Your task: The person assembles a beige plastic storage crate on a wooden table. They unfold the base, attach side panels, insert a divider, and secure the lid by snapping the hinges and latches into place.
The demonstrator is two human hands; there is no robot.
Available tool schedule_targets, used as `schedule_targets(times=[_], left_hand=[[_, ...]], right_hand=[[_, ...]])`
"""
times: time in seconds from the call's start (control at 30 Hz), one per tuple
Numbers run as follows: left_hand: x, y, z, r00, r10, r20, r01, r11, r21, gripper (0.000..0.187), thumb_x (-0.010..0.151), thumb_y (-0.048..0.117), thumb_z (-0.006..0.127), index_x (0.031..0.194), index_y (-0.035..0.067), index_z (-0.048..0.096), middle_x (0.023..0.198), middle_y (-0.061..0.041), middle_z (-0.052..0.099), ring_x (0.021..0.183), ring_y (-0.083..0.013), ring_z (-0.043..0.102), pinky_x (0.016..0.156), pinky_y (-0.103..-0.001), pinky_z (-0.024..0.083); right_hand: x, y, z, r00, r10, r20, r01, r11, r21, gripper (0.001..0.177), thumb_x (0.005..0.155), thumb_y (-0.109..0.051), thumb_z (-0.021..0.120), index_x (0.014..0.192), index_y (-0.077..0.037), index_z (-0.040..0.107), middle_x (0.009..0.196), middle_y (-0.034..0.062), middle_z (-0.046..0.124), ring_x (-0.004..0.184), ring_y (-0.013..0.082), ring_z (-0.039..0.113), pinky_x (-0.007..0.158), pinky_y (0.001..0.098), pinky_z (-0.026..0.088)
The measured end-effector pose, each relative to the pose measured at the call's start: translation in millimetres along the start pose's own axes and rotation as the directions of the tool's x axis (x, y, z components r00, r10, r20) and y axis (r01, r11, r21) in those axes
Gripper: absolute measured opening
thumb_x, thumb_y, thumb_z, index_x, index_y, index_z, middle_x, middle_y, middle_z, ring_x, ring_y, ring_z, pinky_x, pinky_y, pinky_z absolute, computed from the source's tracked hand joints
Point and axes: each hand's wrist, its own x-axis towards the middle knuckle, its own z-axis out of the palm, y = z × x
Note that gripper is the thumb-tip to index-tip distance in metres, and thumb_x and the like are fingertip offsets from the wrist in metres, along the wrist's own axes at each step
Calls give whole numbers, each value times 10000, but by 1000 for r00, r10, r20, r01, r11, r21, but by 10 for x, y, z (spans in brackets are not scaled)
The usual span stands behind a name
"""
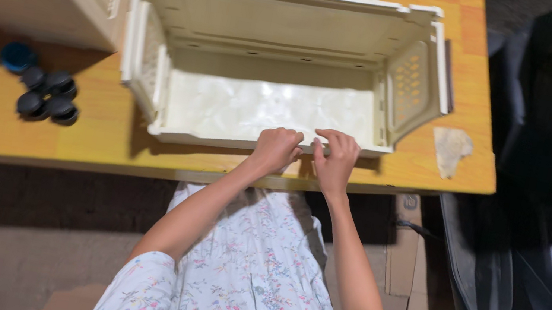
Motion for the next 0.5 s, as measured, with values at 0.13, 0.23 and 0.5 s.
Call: schedule_targets(times=[0.13,0.23,0.5], left_hand=[[-307,-339,-419,997,-74,-34,76,996,43,217,785,253,796,814,66,689,780,-134,712,790,-351,708,629,-497,535],[-551,-534,-667,990,-133,-46,136,989,59,215,770,242,804,803,63,690,791,-127,715,804,-346,708,652,-490,537],[-1166,-839,-1256,928,-42,-371,19,998,-64,144,877,138,722,981,41,703,988,-127,715,937,-335,692,799,-466,562]], right_hand=[[68,-368,323,964,-92,248,77,995,69,144,941,-196,717,1046,-112,770,958,43,741,938,230,666,1040,463,360],[44,-605,550,923,-144,358,107,987,122,142,979,-195,684,1044,-108,775,919,33,755,895,210,675,1061,471,357],[81,-1231,971,884,-228,408,137,961,240,185,1013,-201,649,1122,-95,755,945,65,753,868,221,683,1041,443,382]])
